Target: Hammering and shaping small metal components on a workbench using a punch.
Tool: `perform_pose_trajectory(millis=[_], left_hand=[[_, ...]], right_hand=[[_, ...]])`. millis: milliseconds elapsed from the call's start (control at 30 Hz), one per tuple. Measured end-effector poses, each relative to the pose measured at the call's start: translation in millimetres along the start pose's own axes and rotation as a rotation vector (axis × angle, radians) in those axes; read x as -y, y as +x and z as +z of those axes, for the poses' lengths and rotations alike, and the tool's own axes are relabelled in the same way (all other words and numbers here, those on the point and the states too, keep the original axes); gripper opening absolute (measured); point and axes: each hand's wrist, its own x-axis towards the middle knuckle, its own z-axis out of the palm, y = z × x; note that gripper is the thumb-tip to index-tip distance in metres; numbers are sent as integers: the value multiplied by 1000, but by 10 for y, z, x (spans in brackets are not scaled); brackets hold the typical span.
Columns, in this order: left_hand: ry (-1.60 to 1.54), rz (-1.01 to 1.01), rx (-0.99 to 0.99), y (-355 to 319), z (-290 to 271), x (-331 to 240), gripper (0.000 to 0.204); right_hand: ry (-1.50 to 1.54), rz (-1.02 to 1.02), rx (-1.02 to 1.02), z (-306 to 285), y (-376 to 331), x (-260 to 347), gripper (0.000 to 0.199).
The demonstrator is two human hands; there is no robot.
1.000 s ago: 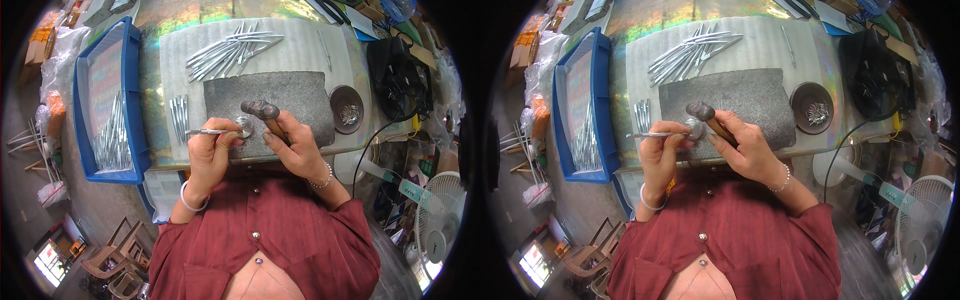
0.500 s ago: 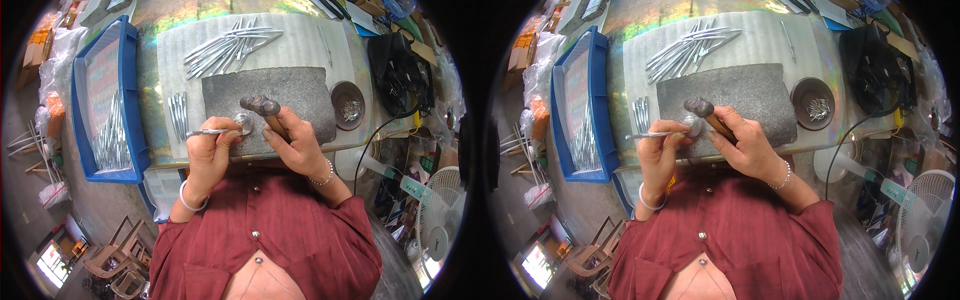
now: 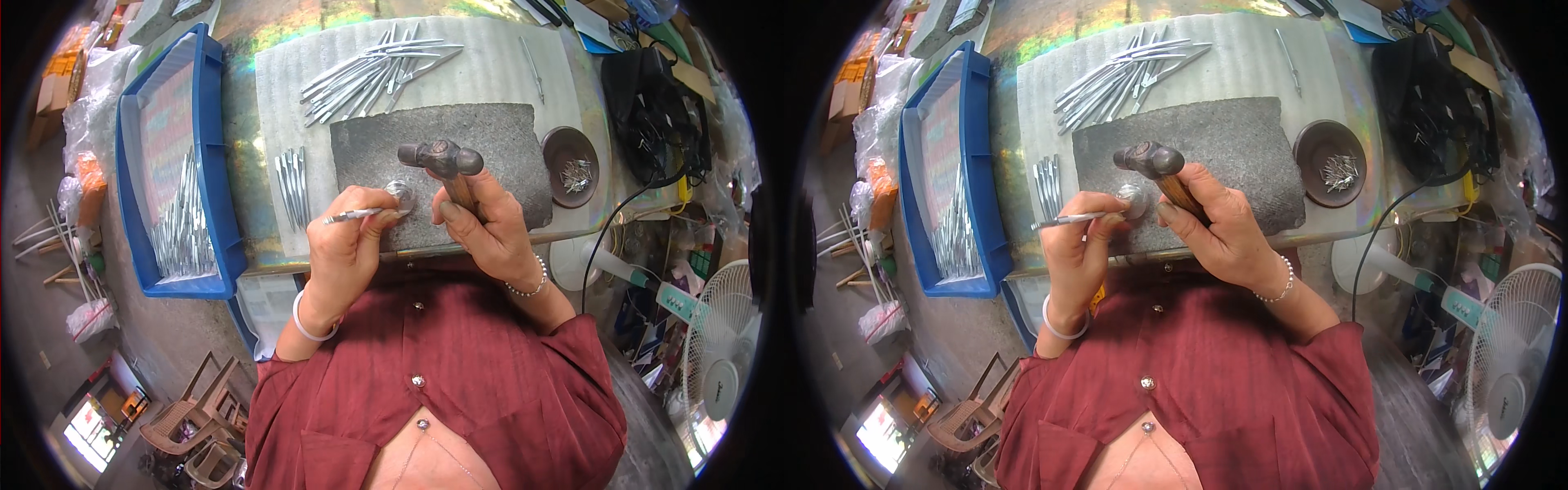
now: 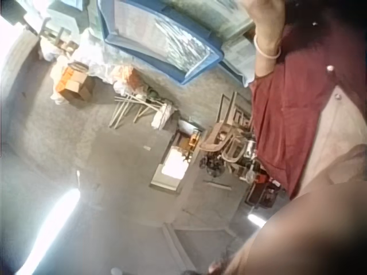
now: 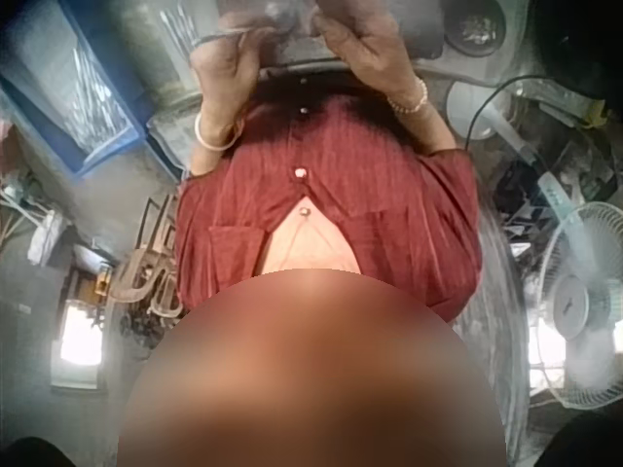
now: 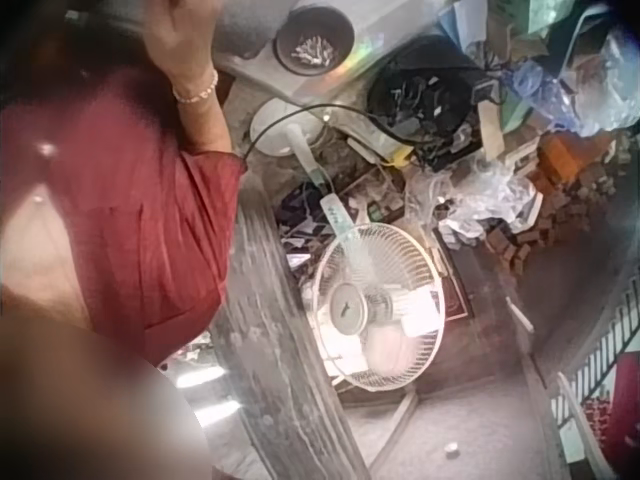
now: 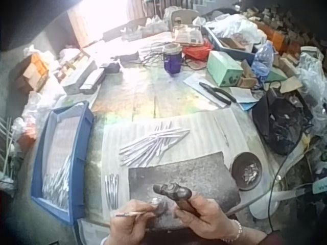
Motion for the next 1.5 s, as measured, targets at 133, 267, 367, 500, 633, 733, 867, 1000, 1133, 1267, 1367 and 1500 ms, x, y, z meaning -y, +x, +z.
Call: perform_pose_trajectory(millis=[133,267,367,500,633,733,867,1000,1133,1267,1367,1500], left_hand=[[327,182,0,-48,62,-103,17],[370,219,9,-27,75,-130,24],[416,273,-2,-81,19,-50,28],[410,320,108,-72,-10,9,30],[271,285,55,-14,-20,-118,32],[261,272,31,-35,-11,-75,30],[290,325,77,-29,-44,2,23],[349,368,-11,-76,11,87,23],[293,284,11,-59,-37,15,23],[240,286,19,-41,-30,38,21],[245,278,-2,-35,-38,16,21],[235,278,2,-44,-20,43,21]], right_hand=[[-21,-25,6,0,-17,22,34],[144,-180,-65,101,-62,12,39],[-190,-427,158,71,83,296,43],[-373,-599,314,151,238,707,29],[-640,-622,337,236,216,738,20],[-673,-667,345,272,226,710,19],[-693,-642,361,296,225,760,19],[-509,-349,345,228,188,975,29],[-399,-166,273,19,-68,1016,45],[-635,-267,408,-75,-152,1177,51],[-737,-357,390,-64,-179,1192,54],[-888,-439,384,-30,-180,1236,58]])
